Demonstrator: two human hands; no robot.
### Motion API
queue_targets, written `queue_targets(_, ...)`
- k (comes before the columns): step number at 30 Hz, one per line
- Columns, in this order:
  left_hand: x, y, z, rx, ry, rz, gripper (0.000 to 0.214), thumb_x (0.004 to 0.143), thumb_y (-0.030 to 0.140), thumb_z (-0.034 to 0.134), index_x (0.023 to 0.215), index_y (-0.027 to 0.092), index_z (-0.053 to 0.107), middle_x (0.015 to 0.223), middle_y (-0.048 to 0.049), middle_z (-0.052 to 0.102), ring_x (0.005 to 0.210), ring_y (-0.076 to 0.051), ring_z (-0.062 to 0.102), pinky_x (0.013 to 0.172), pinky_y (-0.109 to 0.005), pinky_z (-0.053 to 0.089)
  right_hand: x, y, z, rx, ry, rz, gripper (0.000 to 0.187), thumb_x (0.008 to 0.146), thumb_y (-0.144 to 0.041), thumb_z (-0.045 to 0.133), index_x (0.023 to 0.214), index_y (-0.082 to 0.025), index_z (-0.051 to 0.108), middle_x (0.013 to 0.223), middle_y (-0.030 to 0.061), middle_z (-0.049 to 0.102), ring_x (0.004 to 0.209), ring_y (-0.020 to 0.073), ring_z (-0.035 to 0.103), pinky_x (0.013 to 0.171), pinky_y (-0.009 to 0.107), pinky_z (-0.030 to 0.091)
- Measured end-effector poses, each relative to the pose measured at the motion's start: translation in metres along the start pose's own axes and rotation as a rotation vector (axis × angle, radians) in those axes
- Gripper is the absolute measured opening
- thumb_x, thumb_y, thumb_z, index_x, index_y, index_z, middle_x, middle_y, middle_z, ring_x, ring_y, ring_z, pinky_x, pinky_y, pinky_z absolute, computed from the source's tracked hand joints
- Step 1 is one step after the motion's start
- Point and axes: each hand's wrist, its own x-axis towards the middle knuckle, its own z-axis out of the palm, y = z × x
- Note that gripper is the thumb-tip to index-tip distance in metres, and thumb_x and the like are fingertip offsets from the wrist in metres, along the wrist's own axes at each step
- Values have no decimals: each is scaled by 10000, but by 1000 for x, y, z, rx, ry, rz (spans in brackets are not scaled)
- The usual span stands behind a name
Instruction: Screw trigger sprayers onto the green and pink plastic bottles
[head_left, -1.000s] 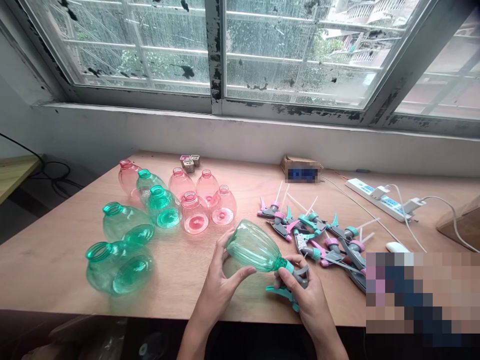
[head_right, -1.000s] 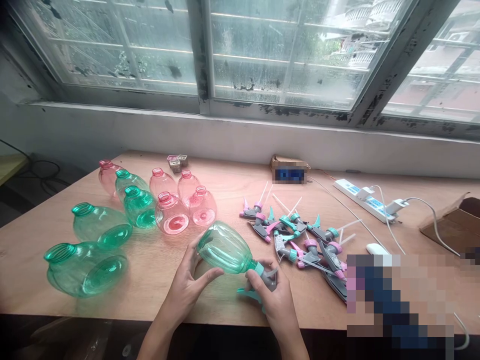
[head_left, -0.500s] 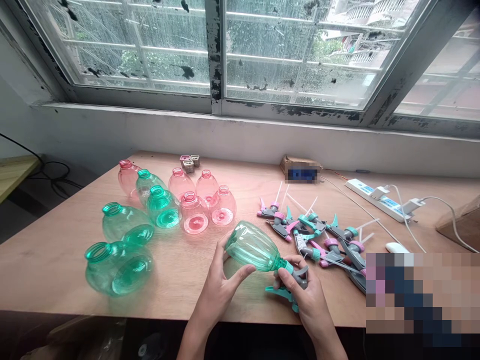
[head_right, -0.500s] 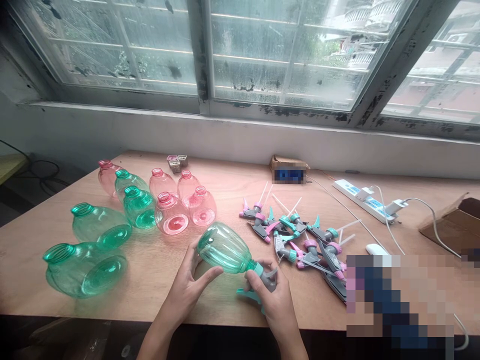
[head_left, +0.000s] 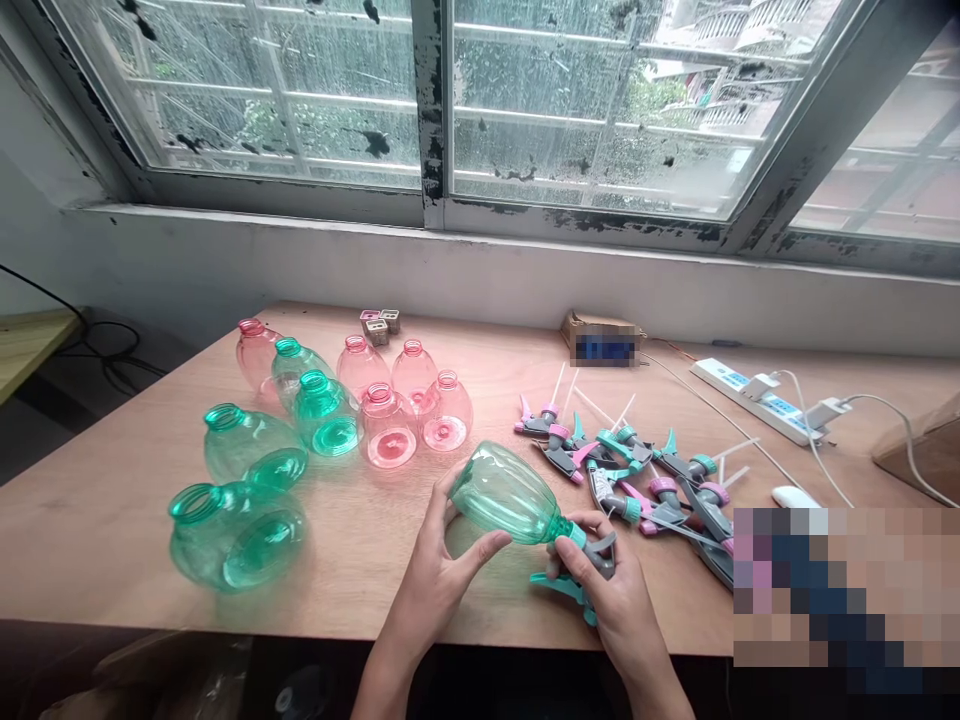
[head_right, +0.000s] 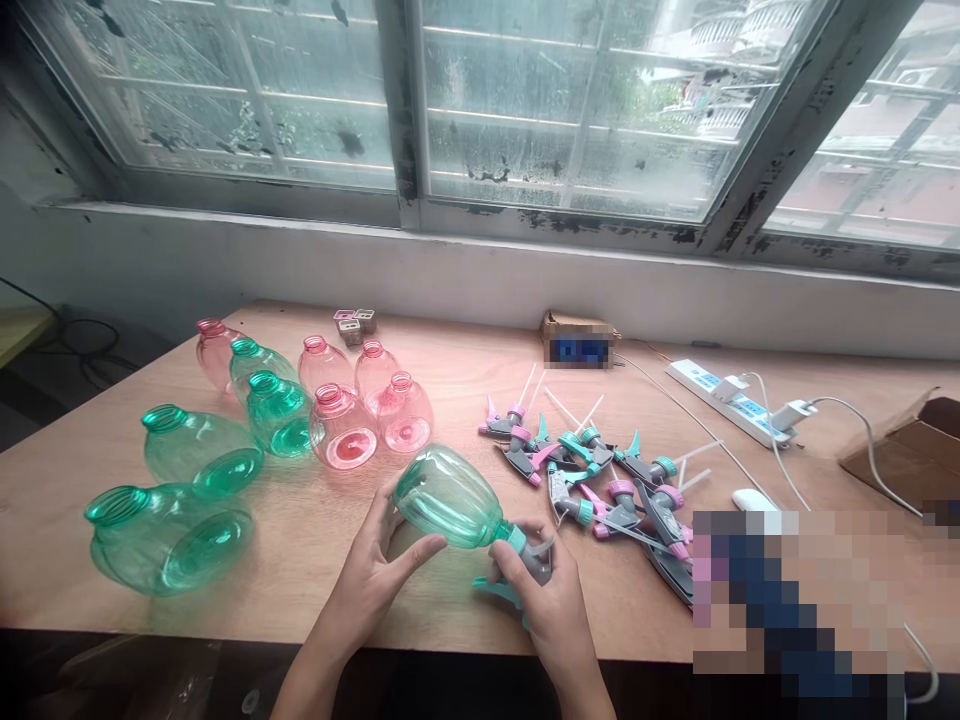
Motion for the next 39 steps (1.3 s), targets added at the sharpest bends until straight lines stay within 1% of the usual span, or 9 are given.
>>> queue_targets(3, 1, -3, -1, 26, 16, 35, 739, 870, 378, 836, 1502, 376, 454, 1656, -24, 446, 1492, -285, 467, 1245, -473, 372, 0, -1, 0, 12, 6, 9, 381, 855, -519, 850, 1001, -205, 691, 745, 13, 730, 703, 188, 670, 699, 320, 610)
queue_targets(8, 1, -3, 0, 50, -2, -6, 728, 893, 410, 805, 1517, 367, 432, 1580, -31, 534, 1449, -273, 511, 1248, -494, 355, 0, -2, 0, 8, 10, -2, 380, 859, -521, 843, 994, -200, 691, 745, 20, 735, 689, 189, 662, 687, 322, 607)
queue_targets(15, 1, -1, 1, 64, -24, -3, 714, 925, 410, 773, 1534, 381, 402, 1580, -17, 529, 1460, -253, 494, 1253, -472, 345, 1, -2, 1, 1, 6, -12, 373, 860, -519, 839, 986, -202, 689, 730, 15, 733, 672, 184, 665, 684, 311, 591)
queue_targets(20, 2, -2, 1, 61, -8, -7, 712, 915, 424, 781, 1523, 347, 418, 1546, -39, 544, 1428, -261, 519, 1235, -469, 366, 0, -3, 3, 17, 32, -4, 405, 832, -539, 856, 980, -196, 699, 730, 32, 735, 665, 199, 663, 667, 335, 612)
queue_targets(25, 2, -3, 1, 51, 5, -1, 702, 912, 429, 781, 1512, 337, 428, 1520, -52, 550, 1387, -264, 553, 1208, -463, 401, 1, -1, 2, 23, 8, -3, 394, 850, -530, 847, 995, -197, 692, 736, 29, 735, 671, 197, 669, 674, 332, 622)
queue_targets(29, 2, -4, 1, 46, 11, -4, 696, 908, 435, 781, 1497, 316, 429, 1527, -78, 550, 1396, -287, 554, 1206, -482, 407, 1, -2, 2, 14, 5, 5, 399, 845, -530, 852, 1011, -204, 692, 725, 12, 720, 695, 201, 675, 691, 336, 633)
queue_targets(34, 4, -4, 1, 21, 31, -22, 711, 884, 457, 798, 1467, 288, 428, 1525, -110, 551, 1396, -313, 563, 1200, -512, 420, 0, -4, 3, 19, 22, 12, 413, 834, -532, 861, 1025, -202, 701, 716, 13, 715, 710, 221, 684, 698, 359, 637)
queue_targets(39, 3, -4, 0, 17, 7, -6, 688, 892, 395, 797, 1483, 329, 449, 1521, -68, 566, 1392, -289, 567, 1220, -497, 399, 0, -2, 2, 15, 27, -6, 399, 842, -530, 855, 1014, -205, 700, 724, 22, 736, 686, 203, 675, 685, 318, 609)
